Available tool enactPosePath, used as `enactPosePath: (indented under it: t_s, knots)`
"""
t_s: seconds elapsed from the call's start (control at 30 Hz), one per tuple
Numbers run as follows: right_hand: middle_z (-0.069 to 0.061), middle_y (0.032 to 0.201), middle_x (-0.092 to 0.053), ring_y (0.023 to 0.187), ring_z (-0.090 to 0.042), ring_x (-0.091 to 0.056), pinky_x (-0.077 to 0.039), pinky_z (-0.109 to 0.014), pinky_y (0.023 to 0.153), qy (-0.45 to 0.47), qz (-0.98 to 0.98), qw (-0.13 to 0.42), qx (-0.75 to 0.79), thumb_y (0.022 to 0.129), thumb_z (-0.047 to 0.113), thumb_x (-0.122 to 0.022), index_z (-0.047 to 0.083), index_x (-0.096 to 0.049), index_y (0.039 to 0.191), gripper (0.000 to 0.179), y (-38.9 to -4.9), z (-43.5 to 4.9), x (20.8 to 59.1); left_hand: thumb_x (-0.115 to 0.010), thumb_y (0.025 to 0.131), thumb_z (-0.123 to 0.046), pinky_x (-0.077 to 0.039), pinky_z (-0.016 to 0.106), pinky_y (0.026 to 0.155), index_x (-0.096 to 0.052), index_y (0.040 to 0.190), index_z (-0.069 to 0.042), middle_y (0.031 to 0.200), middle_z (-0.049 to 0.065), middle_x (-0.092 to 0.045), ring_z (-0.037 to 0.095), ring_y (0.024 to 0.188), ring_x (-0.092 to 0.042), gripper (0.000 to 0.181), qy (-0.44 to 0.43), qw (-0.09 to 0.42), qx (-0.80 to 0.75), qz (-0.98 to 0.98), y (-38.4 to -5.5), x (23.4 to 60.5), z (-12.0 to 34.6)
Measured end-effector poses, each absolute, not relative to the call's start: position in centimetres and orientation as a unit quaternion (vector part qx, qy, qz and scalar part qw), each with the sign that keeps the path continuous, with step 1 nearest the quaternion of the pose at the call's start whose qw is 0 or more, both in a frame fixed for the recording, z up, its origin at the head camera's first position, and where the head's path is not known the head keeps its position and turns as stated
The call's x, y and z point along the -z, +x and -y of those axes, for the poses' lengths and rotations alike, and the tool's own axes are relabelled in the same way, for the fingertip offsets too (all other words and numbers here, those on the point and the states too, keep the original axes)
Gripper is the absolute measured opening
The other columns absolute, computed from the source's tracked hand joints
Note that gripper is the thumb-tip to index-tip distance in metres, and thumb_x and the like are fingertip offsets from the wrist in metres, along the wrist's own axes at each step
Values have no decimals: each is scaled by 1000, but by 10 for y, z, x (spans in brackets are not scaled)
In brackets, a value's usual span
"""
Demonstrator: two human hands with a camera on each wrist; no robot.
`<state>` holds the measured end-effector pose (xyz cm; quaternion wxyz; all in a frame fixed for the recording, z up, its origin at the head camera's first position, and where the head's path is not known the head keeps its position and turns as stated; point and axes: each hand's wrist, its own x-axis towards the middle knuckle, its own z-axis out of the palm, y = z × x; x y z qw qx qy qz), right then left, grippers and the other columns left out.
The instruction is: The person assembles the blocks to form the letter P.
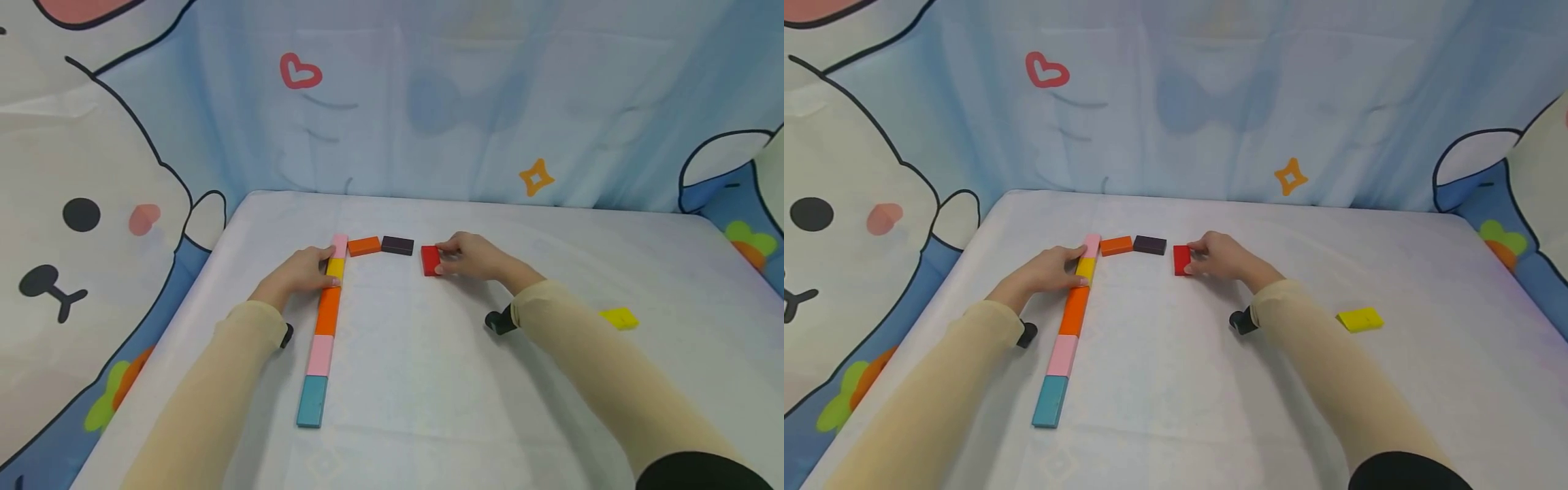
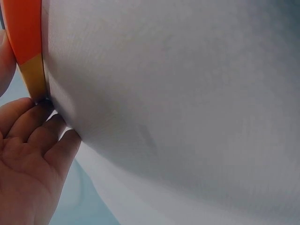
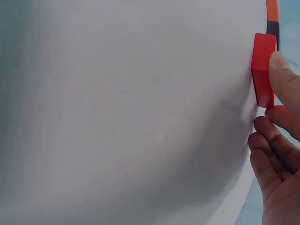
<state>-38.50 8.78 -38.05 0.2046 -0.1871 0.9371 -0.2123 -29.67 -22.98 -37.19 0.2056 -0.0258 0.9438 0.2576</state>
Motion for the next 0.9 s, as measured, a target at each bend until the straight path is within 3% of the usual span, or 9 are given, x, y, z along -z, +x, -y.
enactPosePath:
  t_s: [0.9]
  knots:
    - [-21, 140, -53, 129, -35, -49, -54, -45, 103, -200, -937, 197, 207, 95, 27, -73, 8, -48, 153, 66, -385, -77, 383, -68, 99, -25, -26, 49, 128, -24, 163, -13, 168, 16, -29, 34, 155, -29, 78, -23, 205, -260, -943, -295, 369, 229]
